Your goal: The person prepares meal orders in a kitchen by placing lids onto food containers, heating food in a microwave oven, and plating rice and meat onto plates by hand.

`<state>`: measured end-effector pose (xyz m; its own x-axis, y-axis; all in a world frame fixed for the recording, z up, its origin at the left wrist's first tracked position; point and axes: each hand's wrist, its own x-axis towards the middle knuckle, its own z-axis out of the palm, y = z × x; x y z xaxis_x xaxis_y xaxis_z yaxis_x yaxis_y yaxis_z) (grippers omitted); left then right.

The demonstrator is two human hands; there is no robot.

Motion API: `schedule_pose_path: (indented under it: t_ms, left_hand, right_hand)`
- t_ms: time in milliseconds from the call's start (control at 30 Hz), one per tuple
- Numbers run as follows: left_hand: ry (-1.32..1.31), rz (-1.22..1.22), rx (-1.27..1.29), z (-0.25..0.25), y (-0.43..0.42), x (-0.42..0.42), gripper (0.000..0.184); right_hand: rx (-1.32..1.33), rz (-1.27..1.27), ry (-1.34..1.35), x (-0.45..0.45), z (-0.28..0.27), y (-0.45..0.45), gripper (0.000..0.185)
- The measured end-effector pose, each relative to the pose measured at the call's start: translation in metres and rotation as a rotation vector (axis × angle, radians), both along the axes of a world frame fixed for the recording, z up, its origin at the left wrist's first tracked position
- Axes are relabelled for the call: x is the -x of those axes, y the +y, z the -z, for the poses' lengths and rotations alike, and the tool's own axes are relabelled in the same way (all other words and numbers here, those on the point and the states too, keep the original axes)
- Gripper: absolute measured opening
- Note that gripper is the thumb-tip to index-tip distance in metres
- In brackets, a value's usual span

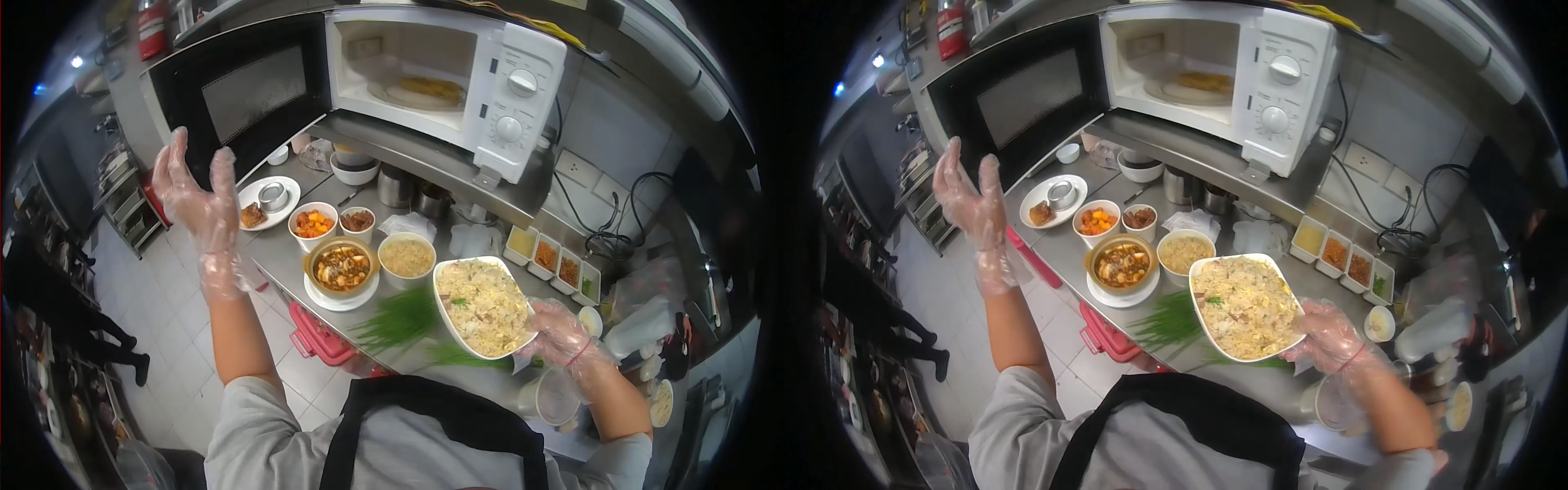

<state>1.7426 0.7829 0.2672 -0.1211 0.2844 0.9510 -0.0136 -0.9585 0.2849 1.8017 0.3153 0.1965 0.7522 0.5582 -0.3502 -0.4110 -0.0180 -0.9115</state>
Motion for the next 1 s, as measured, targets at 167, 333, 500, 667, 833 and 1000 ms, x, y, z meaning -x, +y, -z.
schedule_pose_path:
  t_ms: [167, 333, 500, 667, 833, 1000]
  left_hand:
    - [0.255, 0.249, -0.392, -0.027, -0.045, -0.080, 0.048]
    - [0.616, 0.437, -0.716, -0.071, -0.078, -0.270, 0.049]
    - [1.322, 0.324, -0.595, -0.098, -0.101, -0.338, 0.058]
    - [1.449, 0.360, -0.597, -0.093, -0.095, -0.376, 0.055]
    - [1.399, 0.389, -0.582, -0.099, -0.089, -0.342, 0.054]
    - [1.236, 0.575, -0.282, -0.105, -0.083, -0.294, 0.056]
  right_hand:
    - [0.048, 0.117, -0.005, 0.013, 0.012, 0.035, 0.030]
    - [0.083, 0.268, 0.029, 0.025, 0.040, 0.030, 0.041]
    - [-0.036, 0.448, 0.067, 0.051, 0.054, 0.015, 0.047]
    - [-0.005, 0.585, 0.086, 0.071, 0.053, -0.001, 0.047]
    - [0.061, 0.497, 0.082, 0.072, 0.055, -0.027, 0.047]
    - [0.017, 0.501, 0.083, 0.073, 0.053, -0.030, 0.050]
